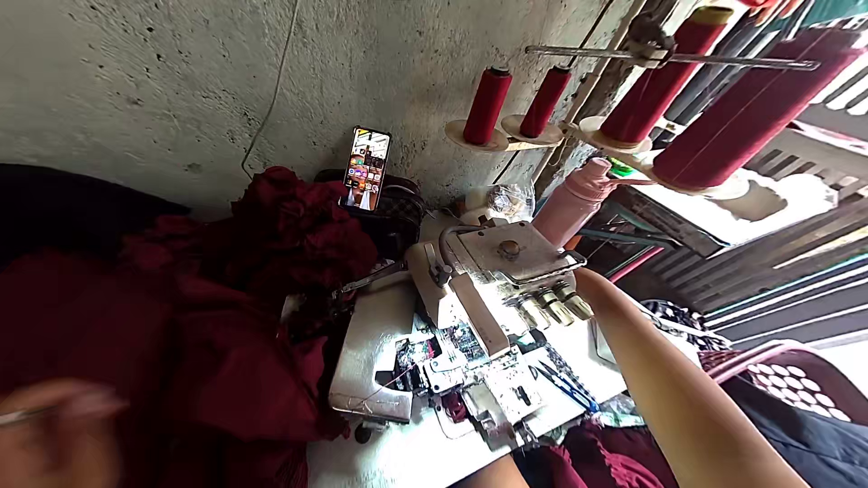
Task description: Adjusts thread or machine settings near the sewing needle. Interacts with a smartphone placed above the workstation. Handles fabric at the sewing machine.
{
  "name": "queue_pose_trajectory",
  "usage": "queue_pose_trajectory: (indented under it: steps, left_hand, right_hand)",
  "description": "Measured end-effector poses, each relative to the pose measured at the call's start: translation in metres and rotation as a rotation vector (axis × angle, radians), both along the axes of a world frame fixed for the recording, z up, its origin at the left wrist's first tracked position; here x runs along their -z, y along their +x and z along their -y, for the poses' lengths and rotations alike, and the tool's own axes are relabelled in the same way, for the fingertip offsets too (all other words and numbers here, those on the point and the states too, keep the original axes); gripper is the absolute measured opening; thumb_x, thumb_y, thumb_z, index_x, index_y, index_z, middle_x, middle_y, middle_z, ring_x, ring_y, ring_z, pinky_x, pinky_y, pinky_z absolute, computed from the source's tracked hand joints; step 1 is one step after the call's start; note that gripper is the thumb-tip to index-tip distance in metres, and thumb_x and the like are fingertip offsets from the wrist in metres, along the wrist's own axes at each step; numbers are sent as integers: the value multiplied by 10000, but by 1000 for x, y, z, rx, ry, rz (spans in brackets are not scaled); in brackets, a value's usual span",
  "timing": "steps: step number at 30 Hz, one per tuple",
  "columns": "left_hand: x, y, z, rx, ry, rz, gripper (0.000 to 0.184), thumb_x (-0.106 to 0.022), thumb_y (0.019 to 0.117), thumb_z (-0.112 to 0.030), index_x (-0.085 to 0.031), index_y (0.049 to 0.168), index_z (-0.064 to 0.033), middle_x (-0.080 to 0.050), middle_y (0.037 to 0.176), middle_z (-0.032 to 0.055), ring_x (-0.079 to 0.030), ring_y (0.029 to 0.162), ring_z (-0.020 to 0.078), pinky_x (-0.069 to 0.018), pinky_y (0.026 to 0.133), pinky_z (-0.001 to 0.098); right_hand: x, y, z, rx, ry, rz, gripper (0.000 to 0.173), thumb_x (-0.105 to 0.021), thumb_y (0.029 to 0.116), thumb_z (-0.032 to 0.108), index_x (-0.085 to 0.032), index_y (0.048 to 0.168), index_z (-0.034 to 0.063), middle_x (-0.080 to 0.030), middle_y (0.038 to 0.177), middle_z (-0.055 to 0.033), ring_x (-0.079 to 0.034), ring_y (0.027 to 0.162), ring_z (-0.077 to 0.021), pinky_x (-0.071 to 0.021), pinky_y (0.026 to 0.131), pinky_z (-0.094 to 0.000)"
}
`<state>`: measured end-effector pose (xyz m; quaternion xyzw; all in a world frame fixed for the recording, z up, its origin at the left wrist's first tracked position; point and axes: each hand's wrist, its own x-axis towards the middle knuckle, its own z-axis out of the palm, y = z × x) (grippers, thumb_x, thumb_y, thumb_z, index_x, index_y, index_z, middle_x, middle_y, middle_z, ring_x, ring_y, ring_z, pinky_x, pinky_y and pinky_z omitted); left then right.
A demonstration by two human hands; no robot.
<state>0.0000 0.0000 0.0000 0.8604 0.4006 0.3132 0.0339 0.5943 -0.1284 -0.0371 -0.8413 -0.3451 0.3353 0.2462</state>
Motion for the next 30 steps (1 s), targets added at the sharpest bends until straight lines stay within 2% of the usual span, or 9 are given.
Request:
queue_pose_trajectory:
  steps: [2, 5, 8, 11, 19, 24, 26, 28, 30]
  left_hand:
    - [22, 86, 25, 57, 48, 35, 386, -451, 1080, -289, -655, 1100, 38, -703, 943, 217, -686, 874, 377, -521, 804, 573]
    - [57, 188, 44, 255, -27, 188, 244, -539, 1008, -242, -721, 1012, -80, -732, 900, 81, -689, 845, 314, -513, 759, 547]
    - [82, 234, 40, 340, -196, 242, 204, -536, 972, -208, -694, 1022, -88, -681, 836, 32, -645, 789, 237, -485, 738, 473]
    - [92, 234, 35, 341, -288, 262, 184, -524, 982, -193, -665, 1039, -89, -681, 865, 0, -629, 816, 169, -474, 788, 430]
    - [95, 230, 38, 313, -199, 224, 164, -522, 952, -191, -663, 987, -116, -696, 872, -41, -616, 803, 127, -445, 791, 391]
    - [91, 228, 34, 374, -405, 365, 207, -538, 973, -186, -637, 1129, -93, -658, 775, -102, -591, 698, 17, -488, 735, 282]
    - [89, 227, 33, 420, -482, 386, 369, -492, 972, -157, -560, 1322, -60, -606, 724, -105, -561, 641, 22, -496, 693, 266]
    - [90, 226, 30, 465, -504, 396, 452, -464, 978, -147, -488, 1417, -41, -570, 701, -109, -538, 630, 30, -486, 709, 288]
    - [89, 224, 28, 507, -561, 418, 504, -455, 968, -135, -446, 1461, -33, -558, 693, -112, -530, 630, 26, -473, 713, 297]
  right_hand:
    - [8, -3, 4, 42, 119, -11, 241, -408, 1098, 93, -568, 1247, -10, -593, 1043, -71, -553, 880, -81, -477, 822, -277]
    - [55, -1, 19, 139, 516, 3, 316, -429, 1086, 70, -544, 1318, -112, -646, 1213, -191, -597, 1077, -132, -469, 998, -286]
    - [84, 14, 7, 192, 707, 76, 236, -466, 1042, 37, -635, 1119, -109, -690, 982, -106, -628, 902, -43, -512, 868, -198]
    - [23, -5, 8, 79, 324, -3, 234, -435, 1073, 67, -616, 1152, -59, -634, 1010, -80, -569, 899, -62, -481, 870, -265]
    - [14, 4, -3, -15, 180, -62, 214, -464, 1079, 91, -596, 1201, -25, -607, 1031, -91, -570, 908, -96, -486, 841, -295]
    - [66, 11, 2, 211, 479, -98, 297, -380, 1112, 163, -592, 1203, -23, -635, 1011, -57, -602, 901, -45, -512, 834, -246]
    - [87, 14, 14, 269, 537, 15, 384, -432, 1101, 213, -605, 1287, -74, -673, 1181, -206, -639, 1075, -214, -494, 976, -414]
    - [94, 2, 38, 354, 632, 129, 407, -500, 1071, 278, -601, 1259, -70, -679, 1078, -184, -639, 943, -192, -511, 869, -410]
    - [92, -22, 73, 402, 771, 196, 384, -592, 1012, 279, -620, 1178, -66, -628, 894, -58, -545, 736, -54, -479, 699, -278]
